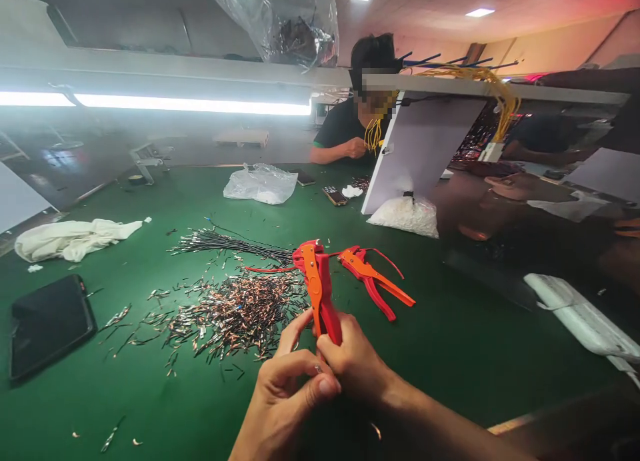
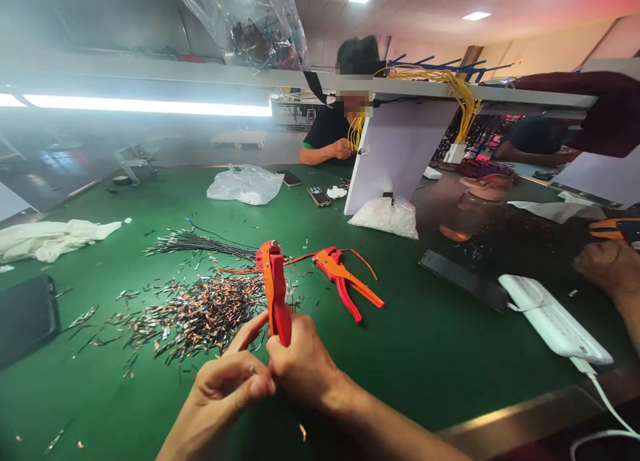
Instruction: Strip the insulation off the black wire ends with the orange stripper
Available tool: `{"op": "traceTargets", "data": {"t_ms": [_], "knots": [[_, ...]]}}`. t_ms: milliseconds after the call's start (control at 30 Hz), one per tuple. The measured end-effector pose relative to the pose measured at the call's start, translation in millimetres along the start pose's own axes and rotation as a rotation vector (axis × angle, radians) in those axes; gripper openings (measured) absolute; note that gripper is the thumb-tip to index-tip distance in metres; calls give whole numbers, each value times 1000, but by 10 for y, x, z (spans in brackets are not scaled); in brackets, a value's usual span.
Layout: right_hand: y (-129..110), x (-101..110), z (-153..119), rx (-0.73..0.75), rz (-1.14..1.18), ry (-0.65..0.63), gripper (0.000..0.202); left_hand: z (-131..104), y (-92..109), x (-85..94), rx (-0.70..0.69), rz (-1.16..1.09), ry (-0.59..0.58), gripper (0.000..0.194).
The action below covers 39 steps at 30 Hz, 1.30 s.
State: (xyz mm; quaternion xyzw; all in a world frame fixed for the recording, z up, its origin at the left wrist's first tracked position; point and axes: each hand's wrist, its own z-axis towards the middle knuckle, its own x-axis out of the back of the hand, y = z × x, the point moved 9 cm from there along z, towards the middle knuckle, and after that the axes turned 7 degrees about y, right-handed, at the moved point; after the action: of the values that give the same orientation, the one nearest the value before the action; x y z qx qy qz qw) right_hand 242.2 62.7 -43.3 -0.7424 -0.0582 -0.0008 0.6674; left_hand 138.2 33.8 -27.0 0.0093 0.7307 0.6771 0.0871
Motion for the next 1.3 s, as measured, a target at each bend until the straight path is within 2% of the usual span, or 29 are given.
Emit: {"op": "traceTargets", "data": {"t_ms": [67, 133, 267, 367, 433, 567, 667, 833, 933, 1033, 1167, 1300], "knots": [[-2, -41, 29, -7, 61, -43, 8, 38, 0, 47, -23, 62, 14, 34], [-39, -108, 23, -18, 127, -139, 8, 64, 5, 96, -37, 116, 19, 33], [-137, -216, -31, -69, 292, -295, 25, 68, 22, 123, -46, 146, -6, 30], [-161, -289, -84, -127, 409, -411, 20, 60, 81, 137, -86, 116, 6, 30], [-138, -315, -126, -153, 460, -482, 21, 71, 132, 246, -114, 76, 98, 29], [-110, -390, -254, -159, 687, -648, 61, 47, 348, 578, -264, 111, 373, 17], [-97, -455, -325, -132, 820, -718, 76, -63, 563, 710, -397, 217, 571, 10], [-80, -507, -371, -122, 848, -727, 81, -301, 847, 650, -559, 396, 849, 15], [-100, -462, -376, -105, 794, -681, 84, -367, 943, 588, -588, 510, 951, 21], [-85, -428, -375, -123, 722, -634, 71, -343, 964, 555, -558, 594, 983, 24], [-62, -405, -344, -77, 635, -559, 54, -237, 866, 560, -430, 554, 986, 26], [-6, -413, -298, -61, 623, -496, 53, -133, 762, 502, -342, 514, 930, 29]]}}
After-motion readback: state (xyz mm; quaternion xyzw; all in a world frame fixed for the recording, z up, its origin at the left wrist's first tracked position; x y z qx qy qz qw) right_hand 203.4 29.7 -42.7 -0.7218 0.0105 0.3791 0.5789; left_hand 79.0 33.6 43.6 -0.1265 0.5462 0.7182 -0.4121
